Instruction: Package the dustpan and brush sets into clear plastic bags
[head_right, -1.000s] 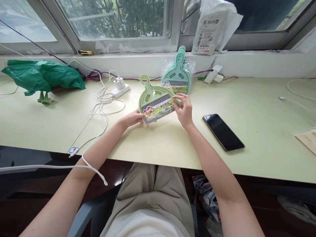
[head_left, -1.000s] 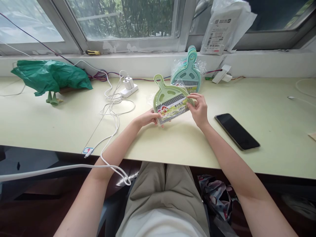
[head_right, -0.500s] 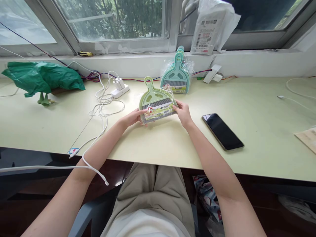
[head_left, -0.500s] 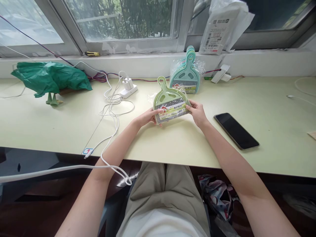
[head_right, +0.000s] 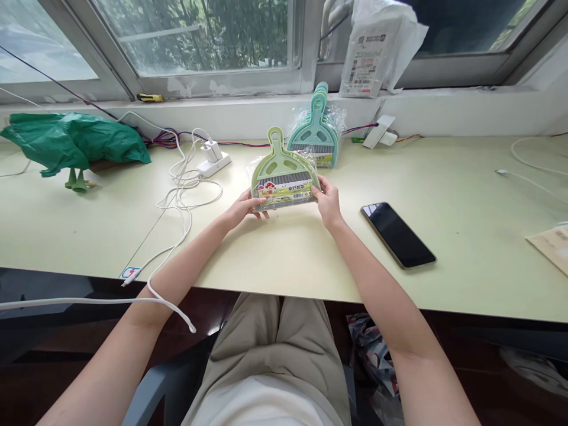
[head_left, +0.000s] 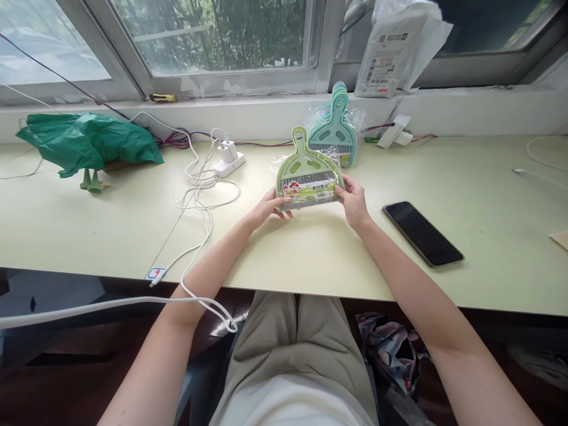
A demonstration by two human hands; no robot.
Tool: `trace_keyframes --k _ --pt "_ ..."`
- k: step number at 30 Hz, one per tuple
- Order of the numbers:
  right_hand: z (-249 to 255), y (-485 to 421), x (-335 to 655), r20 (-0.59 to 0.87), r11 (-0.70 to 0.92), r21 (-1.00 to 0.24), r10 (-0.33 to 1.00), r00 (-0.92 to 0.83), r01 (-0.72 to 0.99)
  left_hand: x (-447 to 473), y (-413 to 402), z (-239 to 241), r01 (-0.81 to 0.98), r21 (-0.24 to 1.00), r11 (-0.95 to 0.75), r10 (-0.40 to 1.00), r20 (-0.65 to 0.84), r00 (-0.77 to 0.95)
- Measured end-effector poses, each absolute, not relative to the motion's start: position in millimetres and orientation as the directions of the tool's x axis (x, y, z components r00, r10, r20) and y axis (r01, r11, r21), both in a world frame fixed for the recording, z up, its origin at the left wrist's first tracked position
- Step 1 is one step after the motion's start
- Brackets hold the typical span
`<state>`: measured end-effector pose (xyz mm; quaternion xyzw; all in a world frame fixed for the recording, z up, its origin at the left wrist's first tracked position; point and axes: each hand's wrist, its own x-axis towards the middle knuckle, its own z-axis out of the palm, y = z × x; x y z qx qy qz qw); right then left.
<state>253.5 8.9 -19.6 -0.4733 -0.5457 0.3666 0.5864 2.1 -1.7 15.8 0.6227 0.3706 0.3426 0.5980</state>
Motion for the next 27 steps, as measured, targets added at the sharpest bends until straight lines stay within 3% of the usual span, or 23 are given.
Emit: trace_keyframes --k 5,13,22,27 --pt "-20.1 8.4 252.9 0.346 0.328 -0.931 0.933 0.098 0.159 8.2 1.9 8.0 -0.025 0.999 0.043 0.926 -0.03 0.375" --pt "-18.5 5.4 249.8 0.295 0.288 -0.952 0.954 0.055 0.1 5.7 3.8 8.9 -0.036 0.999 -0.035 0.929 0.046 0.367" --pt "-16.7 -1.2 241.5 0.289 0.272 -0.936 0.956 0.05 0.222 6.0 3.7 11.2 -0.031 0.998 -0.053 0.932 0.061 0.358" --pt "-19.5 0.8 242.4 0.277 0.261 -0.95 0.958 0.077 0.169 6.3 3.4 10.5 -0.021 0.999 -0.045 0.929 0.05 0.366"
